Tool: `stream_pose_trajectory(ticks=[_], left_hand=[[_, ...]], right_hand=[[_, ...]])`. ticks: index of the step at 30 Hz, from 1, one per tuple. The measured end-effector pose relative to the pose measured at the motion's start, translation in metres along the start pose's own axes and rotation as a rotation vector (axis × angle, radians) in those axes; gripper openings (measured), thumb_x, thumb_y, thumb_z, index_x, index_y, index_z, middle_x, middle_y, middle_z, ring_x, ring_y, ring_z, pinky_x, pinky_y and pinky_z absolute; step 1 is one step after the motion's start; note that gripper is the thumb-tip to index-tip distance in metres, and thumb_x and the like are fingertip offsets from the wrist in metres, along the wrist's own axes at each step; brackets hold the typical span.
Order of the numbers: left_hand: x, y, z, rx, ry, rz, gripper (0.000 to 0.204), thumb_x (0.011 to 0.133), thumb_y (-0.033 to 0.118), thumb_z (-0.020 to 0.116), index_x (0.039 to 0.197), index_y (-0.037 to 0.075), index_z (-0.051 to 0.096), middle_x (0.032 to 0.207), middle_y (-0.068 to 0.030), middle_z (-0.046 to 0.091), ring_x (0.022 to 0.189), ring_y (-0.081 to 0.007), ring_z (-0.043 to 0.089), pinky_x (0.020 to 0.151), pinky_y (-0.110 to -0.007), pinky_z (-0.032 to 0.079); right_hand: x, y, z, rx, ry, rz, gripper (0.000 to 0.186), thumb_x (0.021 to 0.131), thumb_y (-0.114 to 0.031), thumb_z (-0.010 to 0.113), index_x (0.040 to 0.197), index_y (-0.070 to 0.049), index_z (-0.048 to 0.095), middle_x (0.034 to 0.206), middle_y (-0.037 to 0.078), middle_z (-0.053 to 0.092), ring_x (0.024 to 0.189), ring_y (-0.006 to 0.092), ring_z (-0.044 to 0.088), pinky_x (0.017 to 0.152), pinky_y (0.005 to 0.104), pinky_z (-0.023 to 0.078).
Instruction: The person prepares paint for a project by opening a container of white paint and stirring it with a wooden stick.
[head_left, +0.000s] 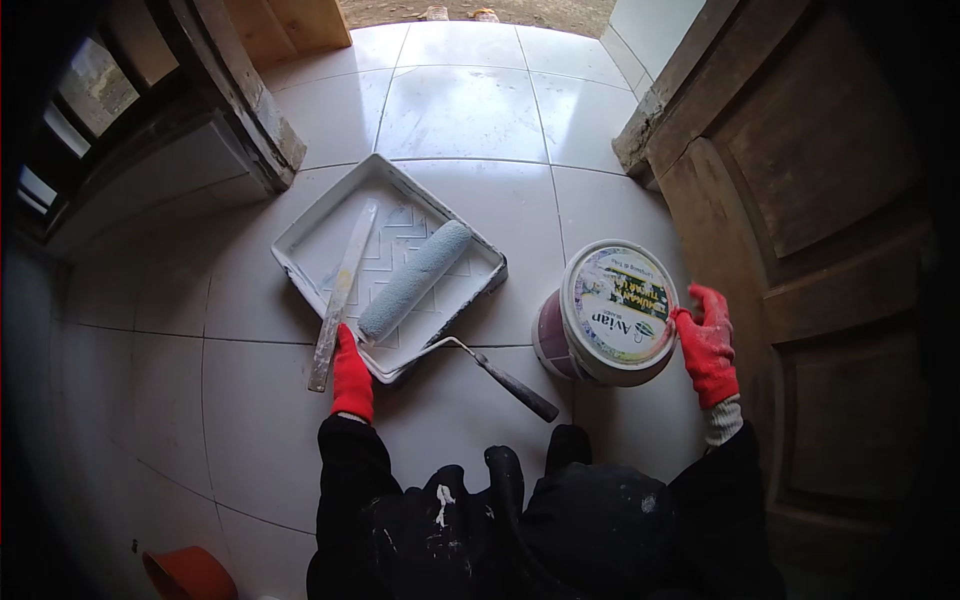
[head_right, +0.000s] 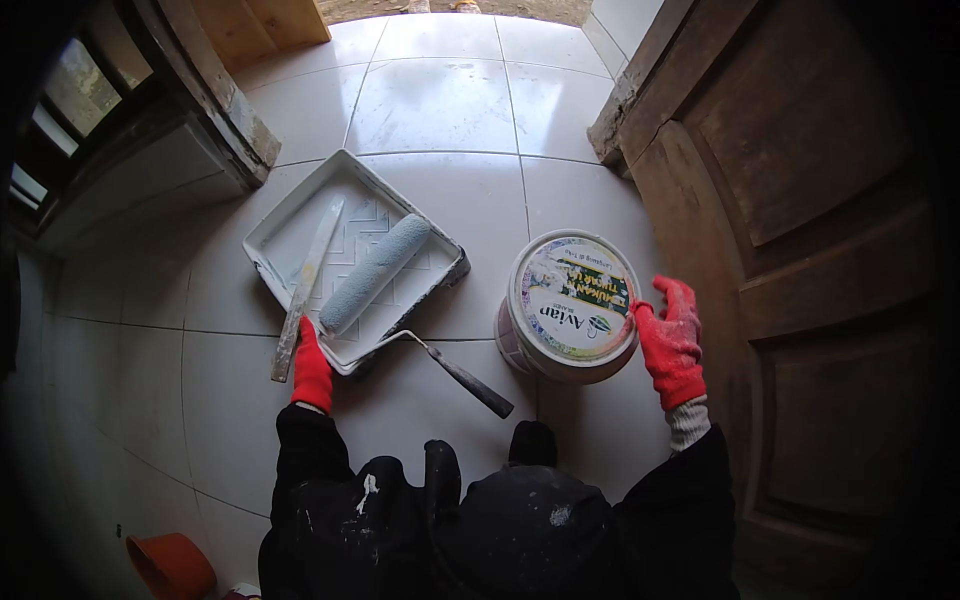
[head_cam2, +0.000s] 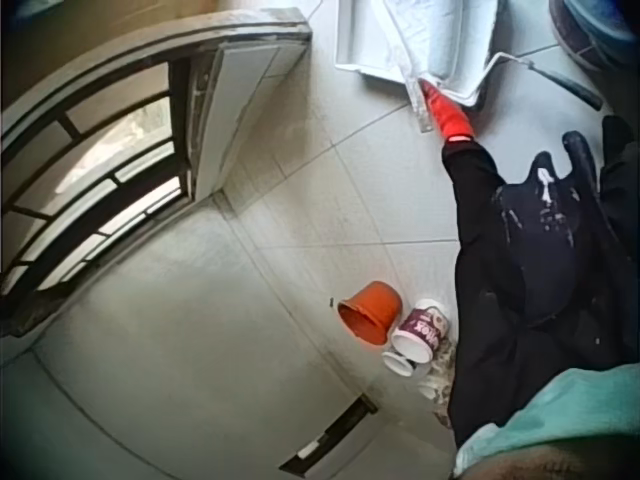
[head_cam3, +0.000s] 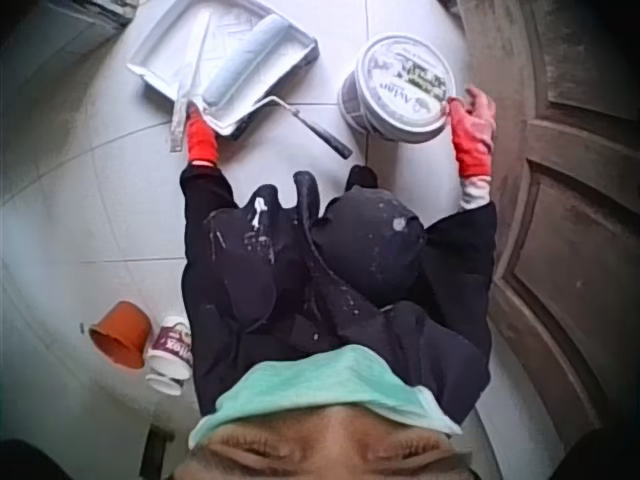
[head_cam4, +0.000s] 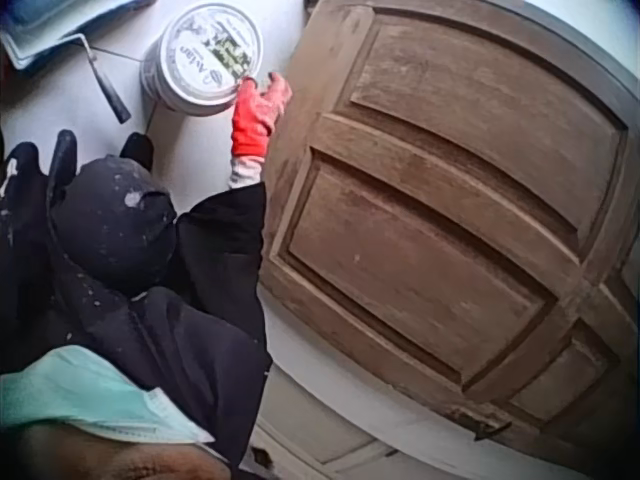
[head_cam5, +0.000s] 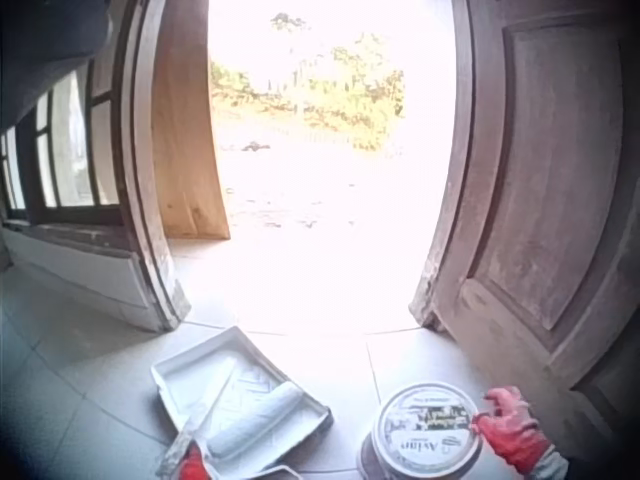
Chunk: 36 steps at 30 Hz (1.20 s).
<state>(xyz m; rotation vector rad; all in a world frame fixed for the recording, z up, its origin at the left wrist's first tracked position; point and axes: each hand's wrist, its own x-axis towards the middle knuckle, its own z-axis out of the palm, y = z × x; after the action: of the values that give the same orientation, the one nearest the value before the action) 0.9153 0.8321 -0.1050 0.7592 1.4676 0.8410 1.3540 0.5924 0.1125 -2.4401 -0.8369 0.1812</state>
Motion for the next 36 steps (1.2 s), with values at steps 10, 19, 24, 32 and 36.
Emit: stream_pose_trajectory(ticks=[10,19,24,32,36], left_hand=[[-0.005,-0.005,0.027,0.015,0.048,-0.041,0.092,0.088,0.072,0.042,0.143,-0.001,0.038,0.139,-0.0142,0.048,0.127,-0.0239,0.047,0.108,-0.032,0.034],[-0.016,0.002,0.037,0.086,0.014,-0.034,0.091,0.089,0.072,0.042,0.144,0.0,0.037,0.143,-0.0159,0.044,0.126,-0.0255,0.048,0.106,-0.035,0.038],[-0.005,-0.011,0.018,-0.028,-0.025,-0.035,0.087,0.089,0.068,0.047,0.143,0.0,0.038,0.14,-0.0168,0.046,0.124,-0.0258,0.049,0.104,-0.036,0.04],[-0.023,0.003,0.027,0.084,-0.046,-0.098,0.081,0.088,0.065,0.054,0.136,-0.001,0.047,0.129,-0.0149,0.055,0.112,-0.0248,0.057,0.098,-0.036,0.045],[-0.009,0.0,0.013,0.065,-0.018,-0.069,0.084,0.088,0.066,0.053,0.137,-0.002,0.046,0.131,-0.0153,0.054,0.114,-0.024,0.055,0.098,-0.035,0.044]], right_hand=[[0.042,-0.093,0.01,-0.489,-0.498,-0.688,0.113,0.05,-0.054,0.08,0.145,-0.011,0.037,0.15,0.021,0.031,0.139,0.0431,0.026,0.115,0.0508,0.019],[0.038,-0.061,0.002,-0.334,-0.534,-0.536,0.104,0.055,-0.046,0.081,0.144,-0.01,0.04,0.142,0.02,0.039,0.134,0.0386,0.032,0.112,0.0434,0.029],[0.046,-0.045,0.007,-0.174,-0.569,-0.476,0.092,0.065,-0.038,0.078,0.145,-0.011,0.04,0.144,0.017,0.038,0.135,0.0356,0.034,0.111,0.0392,0.031],[0.04,0.014,0.011,0.039,-0.417,-0.43,0.069,0.08,-0.02,0.072,0.142,-0.008,0.044,0.143,0.015,0.043,0.132,0.0283,0.043,0.108,0.0333,0.037],[0.048,0.086,0.036,0.728,-0.216,0.153,0.055,0.093,-0.029,0.06,0.141,-0.01,0.043,0.134,0.013,0.052,0.118,0.0257,0.055,0.096,0.0361,0.047]])
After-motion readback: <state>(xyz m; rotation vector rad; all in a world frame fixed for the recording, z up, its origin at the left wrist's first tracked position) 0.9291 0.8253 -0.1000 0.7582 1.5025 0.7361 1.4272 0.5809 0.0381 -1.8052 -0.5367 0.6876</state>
